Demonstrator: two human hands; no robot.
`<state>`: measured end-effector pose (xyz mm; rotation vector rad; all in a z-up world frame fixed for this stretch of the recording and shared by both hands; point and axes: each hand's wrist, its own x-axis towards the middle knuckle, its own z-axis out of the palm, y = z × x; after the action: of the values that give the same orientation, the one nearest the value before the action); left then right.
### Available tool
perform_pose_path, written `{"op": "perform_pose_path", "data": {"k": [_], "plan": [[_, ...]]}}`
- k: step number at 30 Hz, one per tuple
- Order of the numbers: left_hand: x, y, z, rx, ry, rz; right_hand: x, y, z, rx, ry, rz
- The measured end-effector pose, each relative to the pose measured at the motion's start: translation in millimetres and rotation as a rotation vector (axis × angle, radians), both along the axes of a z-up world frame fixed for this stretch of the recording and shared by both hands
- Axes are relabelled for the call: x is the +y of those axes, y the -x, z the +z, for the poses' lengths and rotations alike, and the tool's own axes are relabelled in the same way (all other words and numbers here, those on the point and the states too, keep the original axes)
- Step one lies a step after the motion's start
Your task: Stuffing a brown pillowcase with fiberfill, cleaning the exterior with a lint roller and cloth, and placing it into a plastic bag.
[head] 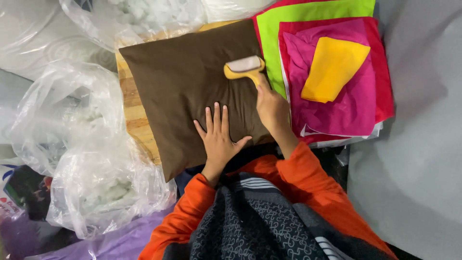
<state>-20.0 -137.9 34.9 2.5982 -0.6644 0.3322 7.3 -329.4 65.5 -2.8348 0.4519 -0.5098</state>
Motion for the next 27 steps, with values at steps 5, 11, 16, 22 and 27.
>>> {"op": "perform_pose_path", "data": {"k": [5, 11, 16, 22, 27], "plan": [[-1, -2, -7, 0.001, -0.054, 0.028, -14, -126, -4, 0.281, -0.286, -0.067], [-1, -5, -11, -0.008, -0.097, 0.065, -20, -151, 5, 0.215, -0.329, 0.019], [1, -2, -11, -0.055, -0.104, 0.08, -34, -41, 19, 0.161, -0.281, 0.123], [0, -1, -2, 0.043, -0.021, 0.019, -38, 121, 78, 0.361, -0.457, 0.077], [17, 7, 31, 0.099, 0.119, -0.099, -61, 173, 128, 0.564, -0.161, 0.107]]}}
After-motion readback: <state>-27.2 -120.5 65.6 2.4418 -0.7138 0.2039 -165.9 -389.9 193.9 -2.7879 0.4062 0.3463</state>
